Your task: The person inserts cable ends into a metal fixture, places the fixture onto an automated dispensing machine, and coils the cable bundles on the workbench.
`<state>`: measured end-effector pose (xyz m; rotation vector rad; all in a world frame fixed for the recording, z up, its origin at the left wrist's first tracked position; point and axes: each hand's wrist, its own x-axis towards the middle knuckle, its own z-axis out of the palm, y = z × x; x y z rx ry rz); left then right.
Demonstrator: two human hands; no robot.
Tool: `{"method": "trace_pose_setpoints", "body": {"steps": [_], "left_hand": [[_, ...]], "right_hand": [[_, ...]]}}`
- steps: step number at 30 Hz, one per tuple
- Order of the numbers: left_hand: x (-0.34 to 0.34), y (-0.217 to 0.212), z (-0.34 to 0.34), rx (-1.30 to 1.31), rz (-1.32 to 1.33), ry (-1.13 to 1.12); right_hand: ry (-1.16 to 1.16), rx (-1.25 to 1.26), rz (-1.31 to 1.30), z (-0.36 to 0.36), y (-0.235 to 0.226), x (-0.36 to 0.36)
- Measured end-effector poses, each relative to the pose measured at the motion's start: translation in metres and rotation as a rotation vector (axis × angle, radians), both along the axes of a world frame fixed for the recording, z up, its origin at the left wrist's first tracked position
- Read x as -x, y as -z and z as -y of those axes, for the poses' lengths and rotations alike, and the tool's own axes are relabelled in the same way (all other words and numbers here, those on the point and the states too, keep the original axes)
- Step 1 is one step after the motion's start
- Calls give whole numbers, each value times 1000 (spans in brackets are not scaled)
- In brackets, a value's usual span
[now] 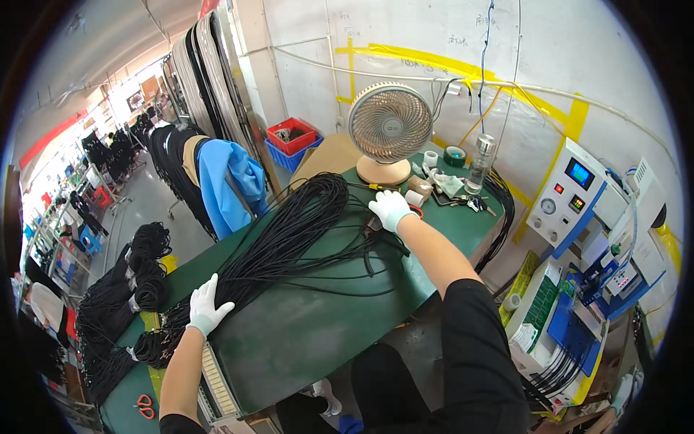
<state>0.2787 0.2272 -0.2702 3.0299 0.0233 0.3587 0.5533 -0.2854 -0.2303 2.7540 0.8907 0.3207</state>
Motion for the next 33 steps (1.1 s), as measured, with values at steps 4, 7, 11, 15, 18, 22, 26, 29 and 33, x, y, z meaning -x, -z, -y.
{"method": "trace_pose_setpoints", "body": {"steps": [4,7,11,15,18,22,26,29,33], "left_hand": [[-2,-3,-1,-24,8,-2],[0,-4,-2,-16,13,-9],[-2,-6,-1,-3,43,35],[-1,-3,-2,-11,-6,-4],[-2,-3,1,-9,23,25],[-2,-7,1,38,-38,-8],[-2,-3,0,-7,17,18],[-2,-5,6,35,-14,0],[-1,-4,4,22,17,13]], "right_hand": [[-158,2,57,15,-7,7],[14,-141,-17,28,-32,28],[444,-415,-210,108,-39,17],[399,-259,274,143,3,27],[378,-359,49,119,-5,48],[177,-486,-216,80,38,94],[349,-515,-310,65,35,82],[289,-646,-186,77,8,72],[304,-542,-24,99,-44,82]]}}
